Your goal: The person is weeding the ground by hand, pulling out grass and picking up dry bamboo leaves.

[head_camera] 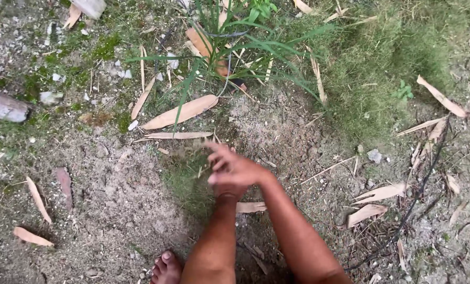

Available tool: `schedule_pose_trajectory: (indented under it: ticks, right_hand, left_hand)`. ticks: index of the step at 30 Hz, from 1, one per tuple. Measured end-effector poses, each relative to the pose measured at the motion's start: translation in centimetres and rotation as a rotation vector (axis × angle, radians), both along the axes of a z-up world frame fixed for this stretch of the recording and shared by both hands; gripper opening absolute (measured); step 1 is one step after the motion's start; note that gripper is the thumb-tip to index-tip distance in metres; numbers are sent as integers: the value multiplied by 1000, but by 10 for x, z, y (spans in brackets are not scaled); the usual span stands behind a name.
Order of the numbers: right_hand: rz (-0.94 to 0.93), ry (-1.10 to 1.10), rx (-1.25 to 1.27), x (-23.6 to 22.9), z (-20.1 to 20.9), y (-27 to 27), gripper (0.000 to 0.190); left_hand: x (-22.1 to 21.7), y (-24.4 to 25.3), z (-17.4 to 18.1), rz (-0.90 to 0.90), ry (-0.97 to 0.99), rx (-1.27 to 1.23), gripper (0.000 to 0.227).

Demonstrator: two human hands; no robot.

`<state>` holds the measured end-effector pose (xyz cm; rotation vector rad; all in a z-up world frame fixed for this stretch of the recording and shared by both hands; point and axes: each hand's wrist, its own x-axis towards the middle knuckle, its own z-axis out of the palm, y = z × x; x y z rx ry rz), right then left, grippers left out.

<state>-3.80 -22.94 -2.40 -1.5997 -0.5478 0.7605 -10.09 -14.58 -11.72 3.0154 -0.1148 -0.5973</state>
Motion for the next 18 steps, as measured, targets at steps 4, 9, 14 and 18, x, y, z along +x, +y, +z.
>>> schedule_pose_trajectory:
  ticks: [4,9,14,18]
  right_hand:
    - [-478,8,-70,30,-68,-80,61]
    - [-903,-58,-932,46,-53,-110,62]
    - [-891,-170,-814,64,-80,-100,60]
    - [-921,-523,-613,77,-150,-115,23]
  left_hand:
    - [-7,3,-9,66,-232,-185,67]
    - [-6,1,-11,185,-267,-356,71]
    - [-6,0,-16,183,-258,-341,71]
    - [-5,0,-24,201,-240,-374,71]
